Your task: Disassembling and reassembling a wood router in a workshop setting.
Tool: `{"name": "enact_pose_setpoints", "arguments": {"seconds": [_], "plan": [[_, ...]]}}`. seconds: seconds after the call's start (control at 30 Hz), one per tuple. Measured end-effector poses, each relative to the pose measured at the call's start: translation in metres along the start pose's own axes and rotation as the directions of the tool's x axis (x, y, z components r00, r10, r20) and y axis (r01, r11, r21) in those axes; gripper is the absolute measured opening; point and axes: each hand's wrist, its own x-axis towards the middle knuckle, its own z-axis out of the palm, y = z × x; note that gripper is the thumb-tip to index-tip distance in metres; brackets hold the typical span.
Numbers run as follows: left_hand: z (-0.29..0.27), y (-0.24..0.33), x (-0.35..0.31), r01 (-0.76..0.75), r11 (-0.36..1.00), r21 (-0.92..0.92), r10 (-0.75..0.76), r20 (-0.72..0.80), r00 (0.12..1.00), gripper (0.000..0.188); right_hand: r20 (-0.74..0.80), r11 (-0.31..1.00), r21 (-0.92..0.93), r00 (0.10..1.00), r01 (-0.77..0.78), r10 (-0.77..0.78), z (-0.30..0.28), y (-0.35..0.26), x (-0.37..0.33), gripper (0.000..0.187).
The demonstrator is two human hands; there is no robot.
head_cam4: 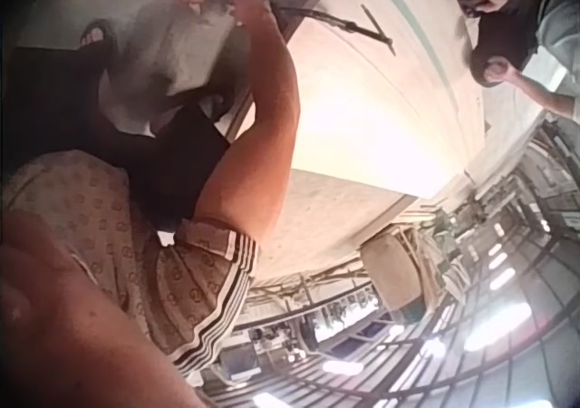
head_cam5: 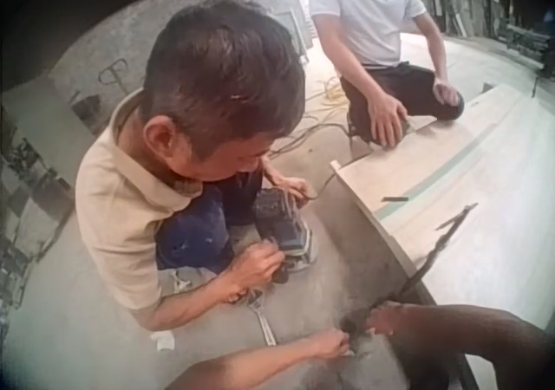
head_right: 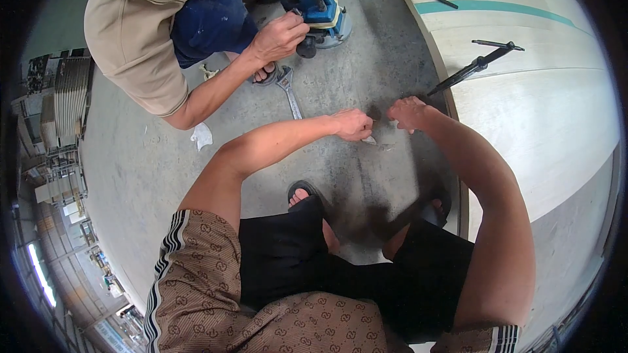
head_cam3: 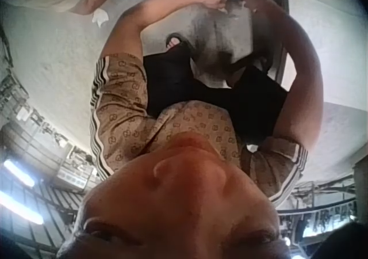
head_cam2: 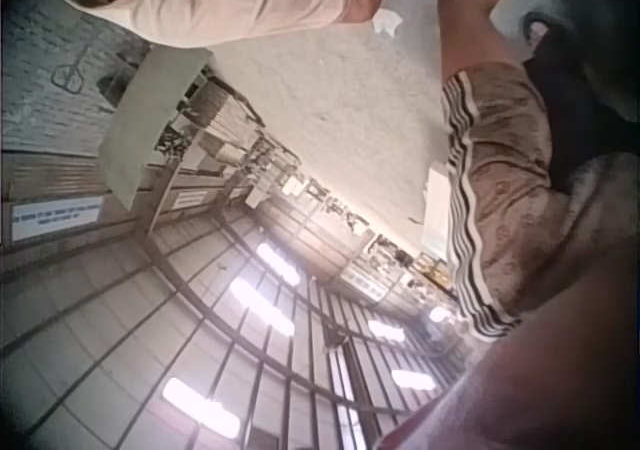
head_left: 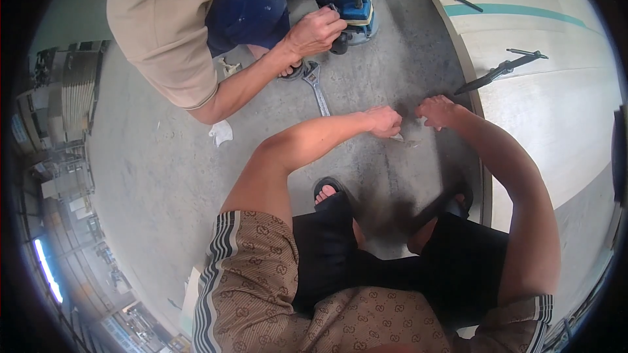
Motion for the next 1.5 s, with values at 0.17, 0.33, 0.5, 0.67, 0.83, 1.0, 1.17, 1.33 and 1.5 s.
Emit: {"name": "enact_pose_setpoints", "arguments": {"seconds": [0.17, 0.33, 0.5, 0.67, 0.83, 1.0, 1.17, 1.33, 1.5], "plan": [[-0.0044, 0.0048, -0.0014, 0.023, 1.0, -0.007, -0.022, 0.023, 0.999, 0.025, -0.004, 1.0, 0.003, 1.0, 0.006, -0.006, 0.0003, 0.0005, -0.0016, 0.033], [-0.0038, 0.0053, -0.0016, 0.032, 0.999, -0.012, -0.032, 0.011, 0.999, 0.026, -0.014, 0.999, -0.029, 1.0, 0.025, -0.025, 0.0017, 0.001, -0.0015, 0.032], [-0.0017, 0.0017, -0.0009, 0.033, 0.999, -0.013, -0.032, 0.016, 0.999, 0.026, -0.029, 0.999, -0.024, 0.999, 0.035, -0.036, 0.0004, -0.0004, -0.0022, 0.031], [-0.0004, 0.0008, -0.001, 0.017, 1.0, -0.016, -0.017, 0.0, 1.0, 0.027, -0.022, 1.0, -0.001, 0.999, 0.025, -0.025, -0.0003, -0.0008, -0.0027, 0.031], [-0.0002, 0.0018, 0.0007, 0.03, 0.999, -0.016, -0.03, 0.011, 0.999, 0.027, -0.009, 1.0, -0.018, 1.0, 0.02, -0.02, 0.0022, 0.0004, -0.0015, 0.032], [-0.0008, 0.0029, 0.0005, 0.027, 0.999, -0.02, -0.026, 0.019, 0.999, 0.026, 0.002, 1.0, -0.003, 1.0, 0.007, -0.007, 0.0012, 0.0002, -0.0027, 0.032], [0.0002, 0.0008, 0.0, 0.034, 0.999, -0.023, -0.034, 0.023, 0.999, 0.026, -0.006, 1.0, -0.004, 1.0, -0.001, 0.001, -0.0019, -0.0028, -0.0034, 0.031], [-0.0006, 0.0013, -0.0005, 0.041, 0.999, -0.015, -0.04, 0.023, 0.999, 0.026, 0.01, 1.0, -0.011, 1.0, -0.001, 0.001, -0.0011, -0.0017, -0.0025, 0.032], [-0.0029, 0.0035, -0.0009, 0.043, 0.999, -0.022, -0.042, 0.029, 0.999, 0.026, 0.002, 1.0, -0.022, 1.0, 0.011, -0.011, 0.0058, 0.0024, -0.0003, 0.033]]}}
